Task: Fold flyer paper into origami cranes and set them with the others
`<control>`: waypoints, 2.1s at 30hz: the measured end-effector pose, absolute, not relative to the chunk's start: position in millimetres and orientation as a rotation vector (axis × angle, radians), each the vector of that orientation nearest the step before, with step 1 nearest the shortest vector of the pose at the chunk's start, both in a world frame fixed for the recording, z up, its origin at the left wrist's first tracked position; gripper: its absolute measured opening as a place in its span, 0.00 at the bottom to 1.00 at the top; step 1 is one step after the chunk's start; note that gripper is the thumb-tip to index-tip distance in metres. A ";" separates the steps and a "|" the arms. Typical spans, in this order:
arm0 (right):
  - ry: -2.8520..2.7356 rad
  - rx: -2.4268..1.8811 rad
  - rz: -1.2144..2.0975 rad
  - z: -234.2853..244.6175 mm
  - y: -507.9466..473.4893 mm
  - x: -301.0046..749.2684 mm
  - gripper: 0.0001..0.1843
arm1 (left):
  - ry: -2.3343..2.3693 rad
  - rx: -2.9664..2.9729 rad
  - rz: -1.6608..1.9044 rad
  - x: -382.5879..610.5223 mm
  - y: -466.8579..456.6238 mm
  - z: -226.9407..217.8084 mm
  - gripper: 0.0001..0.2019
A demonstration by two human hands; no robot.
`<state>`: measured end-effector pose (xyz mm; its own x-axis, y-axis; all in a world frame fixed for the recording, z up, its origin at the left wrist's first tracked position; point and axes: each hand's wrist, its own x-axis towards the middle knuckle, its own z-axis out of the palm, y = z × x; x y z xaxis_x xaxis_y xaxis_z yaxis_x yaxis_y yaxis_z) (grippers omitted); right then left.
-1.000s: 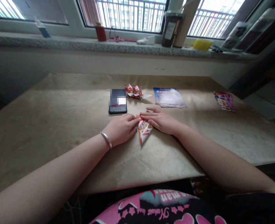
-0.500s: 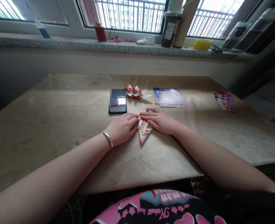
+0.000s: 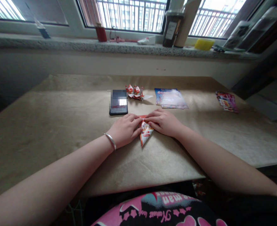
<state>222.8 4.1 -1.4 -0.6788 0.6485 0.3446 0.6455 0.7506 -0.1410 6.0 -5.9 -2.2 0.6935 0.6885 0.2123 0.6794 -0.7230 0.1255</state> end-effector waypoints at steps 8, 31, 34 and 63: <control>-2.580 -0.993 0.103 -1.4 3.5 227.7 0.13 | 1.222 2.846 0.358 8.8 -9.5 -2.9 0.18; -2.633 -0.949 0.225 8.0 1.2 239.7 0.06 | 1.264 2.879 0.305 12.7 -13.7 -0.4 0.22; -2.635 -0.919 0.301 7.3 2.8 243.8 0.07 | 1.275 2.886 0.281 12.4 -13.4 -0.1 0.22; -2.740 -0.967 0.349 20.9 -0.3 254.8 0.10 | 1.287 2.939 0.250 12.8 -15.9 1.1 0.26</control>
